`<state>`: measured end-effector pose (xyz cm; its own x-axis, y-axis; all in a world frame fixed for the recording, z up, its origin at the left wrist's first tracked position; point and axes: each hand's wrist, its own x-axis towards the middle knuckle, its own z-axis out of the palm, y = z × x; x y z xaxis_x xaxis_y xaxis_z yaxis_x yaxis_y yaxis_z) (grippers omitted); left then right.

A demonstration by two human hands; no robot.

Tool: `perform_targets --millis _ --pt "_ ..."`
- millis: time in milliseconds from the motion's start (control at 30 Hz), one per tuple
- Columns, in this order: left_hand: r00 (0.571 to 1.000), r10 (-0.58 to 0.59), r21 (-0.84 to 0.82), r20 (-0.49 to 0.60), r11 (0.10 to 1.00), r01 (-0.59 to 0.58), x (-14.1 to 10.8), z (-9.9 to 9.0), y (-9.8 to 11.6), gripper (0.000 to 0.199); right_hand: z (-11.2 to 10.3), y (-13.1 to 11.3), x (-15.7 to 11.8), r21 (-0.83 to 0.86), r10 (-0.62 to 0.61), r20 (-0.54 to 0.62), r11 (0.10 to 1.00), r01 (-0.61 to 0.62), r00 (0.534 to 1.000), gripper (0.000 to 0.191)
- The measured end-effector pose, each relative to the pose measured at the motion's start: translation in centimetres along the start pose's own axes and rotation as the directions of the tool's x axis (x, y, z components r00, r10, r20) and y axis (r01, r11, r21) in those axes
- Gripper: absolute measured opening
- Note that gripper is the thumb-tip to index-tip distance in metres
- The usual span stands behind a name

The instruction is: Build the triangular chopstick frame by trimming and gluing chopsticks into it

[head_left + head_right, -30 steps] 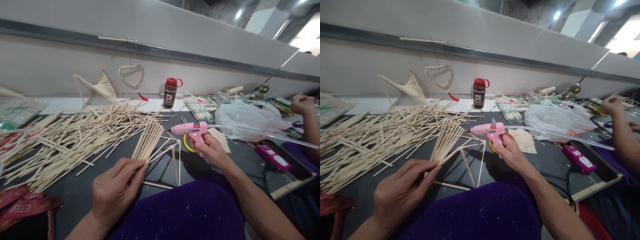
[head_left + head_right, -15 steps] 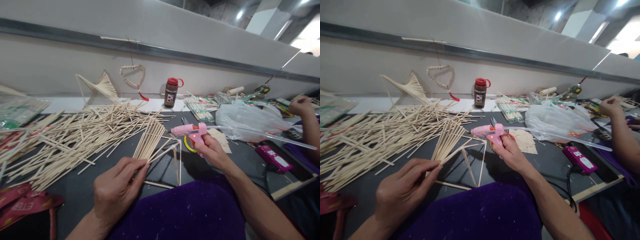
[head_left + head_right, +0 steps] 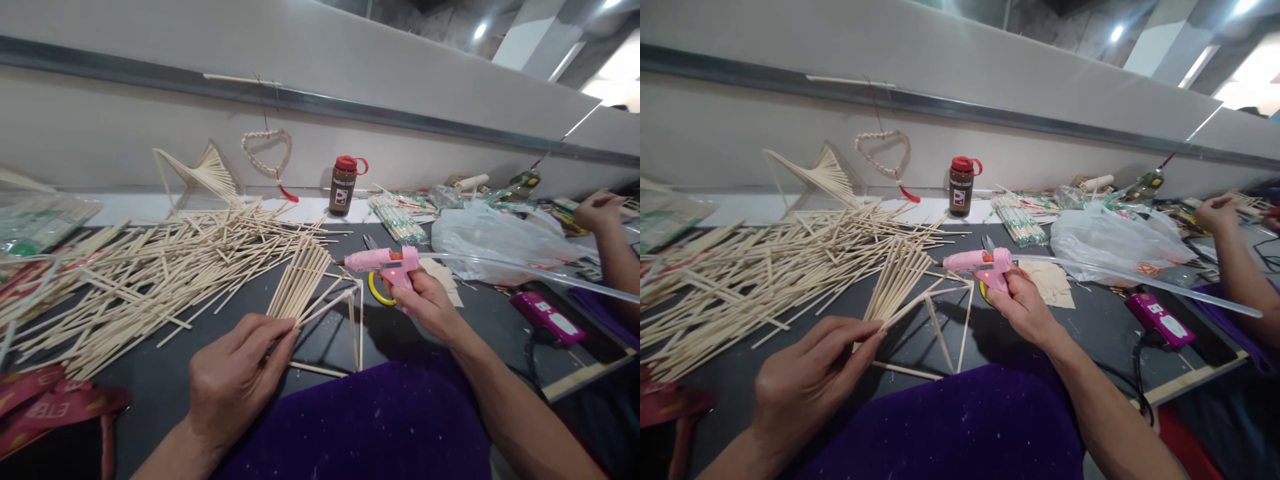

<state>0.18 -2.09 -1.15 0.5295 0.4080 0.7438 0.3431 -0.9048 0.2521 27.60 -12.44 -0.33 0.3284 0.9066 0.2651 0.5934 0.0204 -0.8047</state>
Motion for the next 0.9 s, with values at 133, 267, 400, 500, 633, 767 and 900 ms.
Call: perform_targets --millis 133,267,400,500,633,767,900 --pt "1.000 0.013 0.009 -0.005 1.000 -0.013 -0.07 0.04 -0.03 0.010 0.10 -0.07 -0.08 -0.036 -0.047 -0.010 0.998 0.046 0.999 0.020" --pt "1.000 0.009 0.010 -0.016 1.000 -0.009 -0.09 0.06 -0.05 0.010 0.17 0.06 -0.06 -0.083 -0.088 -0.025 0.993 0.086 0.996 0.019" --pt "1.000 0.018 0.008 -0.013 1.000 -0.018 0.00 0.02 -0.06 0.011 0.08 0.20 -0.06 -0.095 -0.084 0.008 0.992 0.085 0.996 0.019" --pt "1.000 0.019 0.015 -0.004 1.000 -0.019 0.04 -0.01 -0.06 0.011 0.05 0.29 -0.08 -0.106 -0.071 -0.023 0.992 0.068 0.997 0.020" --pt "1.000 0.010 0.012 -0.004 1.000 -0.009 -0.05 0.02 -0.06 0.011 0.11 0.29 0.00 -0.102 -0.074 -0.013 0.992 0.072 0.997 0.020" --pt "1.000 0.011 0.012 -0.004 1.000 -0.011 -0.11 0.03 -0.09 0.011 0.05 0.39 0.11 -0.094 -0.054 0.022 0.994 0.056 0.998 0.019" --pt "1.000 0.015 0.015 -0.005 1.000 -0.015 0.07 0.03 -0.03 0.010 -0.18 0.68 0.10 -0.055 -0.037 -0.022 0.998 0.036 0.999 0.021"
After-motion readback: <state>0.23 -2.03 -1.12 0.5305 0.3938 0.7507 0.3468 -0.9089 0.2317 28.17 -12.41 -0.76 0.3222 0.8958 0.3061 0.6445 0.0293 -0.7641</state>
